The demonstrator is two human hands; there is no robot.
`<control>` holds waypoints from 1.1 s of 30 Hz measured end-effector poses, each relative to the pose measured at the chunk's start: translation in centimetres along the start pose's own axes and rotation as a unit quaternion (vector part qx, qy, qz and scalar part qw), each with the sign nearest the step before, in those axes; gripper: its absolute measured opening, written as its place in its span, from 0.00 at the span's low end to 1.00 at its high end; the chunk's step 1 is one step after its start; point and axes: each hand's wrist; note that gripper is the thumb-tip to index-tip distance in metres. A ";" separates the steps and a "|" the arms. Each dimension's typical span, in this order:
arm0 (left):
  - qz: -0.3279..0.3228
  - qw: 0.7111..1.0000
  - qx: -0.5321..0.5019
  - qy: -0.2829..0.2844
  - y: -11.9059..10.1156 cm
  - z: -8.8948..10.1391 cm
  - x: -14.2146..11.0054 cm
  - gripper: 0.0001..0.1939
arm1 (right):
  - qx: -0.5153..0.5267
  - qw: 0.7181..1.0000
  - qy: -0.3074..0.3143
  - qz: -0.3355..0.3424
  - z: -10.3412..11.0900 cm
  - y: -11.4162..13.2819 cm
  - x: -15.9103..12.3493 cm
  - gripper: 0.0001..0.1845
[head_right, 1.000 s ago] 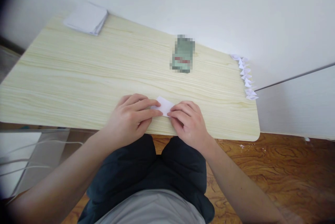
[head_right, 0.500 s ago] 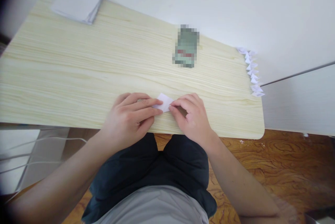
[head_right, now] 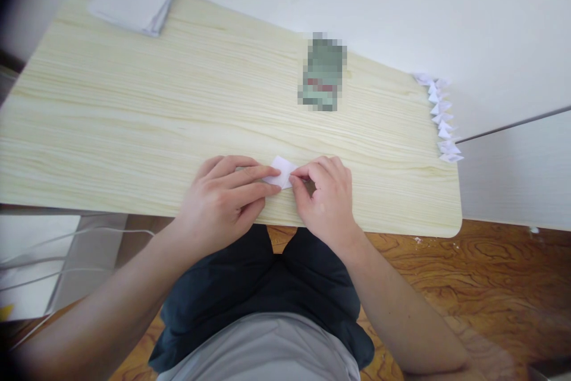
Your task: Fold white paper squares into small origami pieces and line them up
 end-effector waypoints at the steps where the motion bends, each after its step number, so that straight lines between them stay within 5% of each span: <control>1: 0.001 1.000 0.000 0.001 0.0 0.0 0.0 0.14 | 0.000 1.000 -0.001 -0.001 0.0 0.0 0.0 0.04; 33: -0.005 0.999 0.035 -0.017 -1.2 -0.2 0.0 0.15 | -0.015 0.998 -0.053 -0.008 -0.6 0.0 -0.6 0.03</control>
Point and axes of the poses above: each hand's wrist, its own x-axis towards the middle knuckle, its own z-axis out of the back of the hand, y = z × x, and after that the axes turned 6 degrees about y, right-handed
